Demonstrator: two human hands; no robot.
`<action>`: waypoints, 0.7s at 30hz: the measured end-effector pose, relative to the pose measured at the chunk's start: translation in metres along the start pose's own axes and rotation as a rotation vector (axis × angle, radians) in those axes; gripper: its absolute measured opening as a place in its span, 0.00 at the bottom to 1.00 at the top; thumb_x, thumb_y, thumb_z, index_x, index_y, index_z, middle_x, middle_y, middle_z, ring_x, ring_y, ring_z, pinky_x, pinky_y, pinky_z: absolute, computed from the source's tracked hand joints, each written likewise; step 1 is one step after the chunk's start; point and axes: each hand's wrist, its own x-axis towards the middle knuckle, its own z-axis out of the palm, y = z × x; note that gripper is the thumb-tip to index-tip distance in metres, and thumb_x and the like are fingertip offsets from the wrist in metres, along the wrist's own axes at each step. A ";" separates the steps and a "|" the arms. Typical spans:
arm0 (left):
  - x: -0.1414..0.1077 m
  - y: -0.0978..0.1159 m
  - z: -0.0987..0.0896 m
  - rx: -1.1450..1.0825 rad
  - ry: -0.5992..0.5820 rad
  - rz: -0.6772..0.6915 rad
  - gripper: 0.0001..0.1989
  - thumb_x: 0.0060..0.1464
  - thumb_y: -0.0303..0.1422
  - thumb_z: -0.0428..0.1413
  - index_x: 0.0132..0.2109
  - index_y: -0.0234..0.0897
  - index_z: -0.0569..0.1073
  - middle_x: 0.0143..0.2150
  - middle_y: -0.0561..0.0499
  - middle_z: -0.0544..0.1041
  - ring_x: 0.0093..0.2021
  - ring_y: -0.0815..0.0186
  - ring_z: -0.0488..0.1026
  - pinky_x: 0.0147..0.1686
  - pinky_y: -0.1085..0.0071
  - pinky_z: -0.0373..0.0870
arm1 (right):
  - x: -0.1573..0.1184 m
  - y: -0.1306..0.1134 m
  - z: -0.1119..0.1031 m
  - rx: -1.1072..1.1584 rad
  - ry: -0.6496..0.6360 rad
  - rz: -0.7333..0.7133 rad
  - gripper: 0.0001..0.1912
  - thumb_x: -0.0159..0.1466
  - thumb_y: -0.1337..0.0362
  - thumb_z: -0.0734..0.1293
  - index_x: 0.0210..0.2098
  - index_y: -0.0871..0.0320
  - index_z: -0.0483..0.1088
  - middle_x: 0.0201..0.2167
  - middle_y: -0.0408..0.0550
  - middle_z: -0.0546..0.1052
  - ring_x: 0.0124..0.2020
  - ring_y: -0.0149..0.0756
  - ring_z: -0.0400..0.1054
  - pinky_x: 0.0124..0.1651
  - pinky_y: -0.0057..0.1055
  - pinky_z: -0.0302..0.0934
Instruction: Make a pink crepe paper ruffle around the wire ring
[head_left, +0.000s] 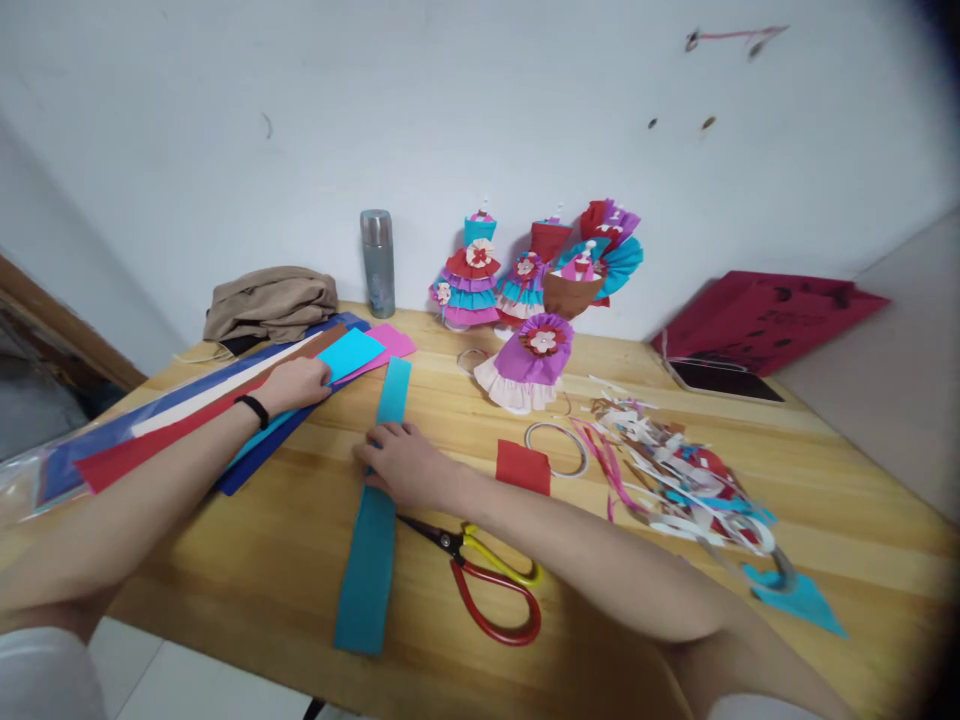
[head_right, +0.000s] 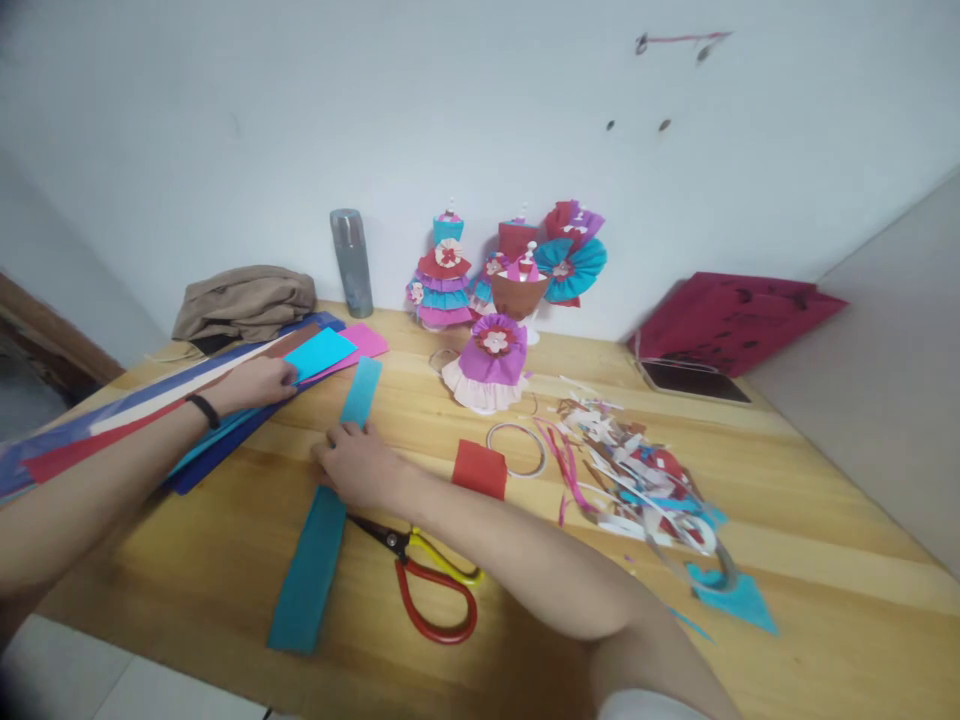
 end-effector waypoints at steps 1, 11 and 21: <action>0.001 -0.002 -0.003 -0.015 0.003 0.006 0.09 0.52 0.34 0.52 0.28 0.36 0.73 0.30 0.45 0.76 0.33 0.59 0.72 0.30 0.69 0.57 | 0.008 -0.003 0.002 -0.003 0.013 0.038 0.19 0.69 0.58 0.64 0.56 0.61 0.70 0.54 0.60 0.74 0.54 0.53 0.68 0.52 0.49 0.66; 0.001 -0.022 -0.030 -0.266 0.034 -0.014 0.12 0.46 0.41 0.52 0.24 0.37 0.68 0.22 0.52 0.68 0.26 0.64 0.65 0.27 0.70 0.55 | 0.065 -0.021 0.005 -0.005 0.116 0.192 0.17 0.69 0.60 0.62 0.53 0.60 0.70 0.56 0.59 0.71 0.53 0.50 0.67 0.49 0.47 0.66; -0.004 -0.028 -0.042 -0.356 0.049 -0.015 0.14 0.46 0.43 0.55 0.24 0.37 0.68 0.21 0.55 0.63 0.24 0.69 0.59 0.27 0.71 0.56 | 0.130 0.023 -0.001 -0.072 0.170 0.066 0.17 0.72 0.72 0.54 0.52 0.66 0.70 0.52 0.62 0.74 0.57 0.48 0.65 0.54 0.47 0.63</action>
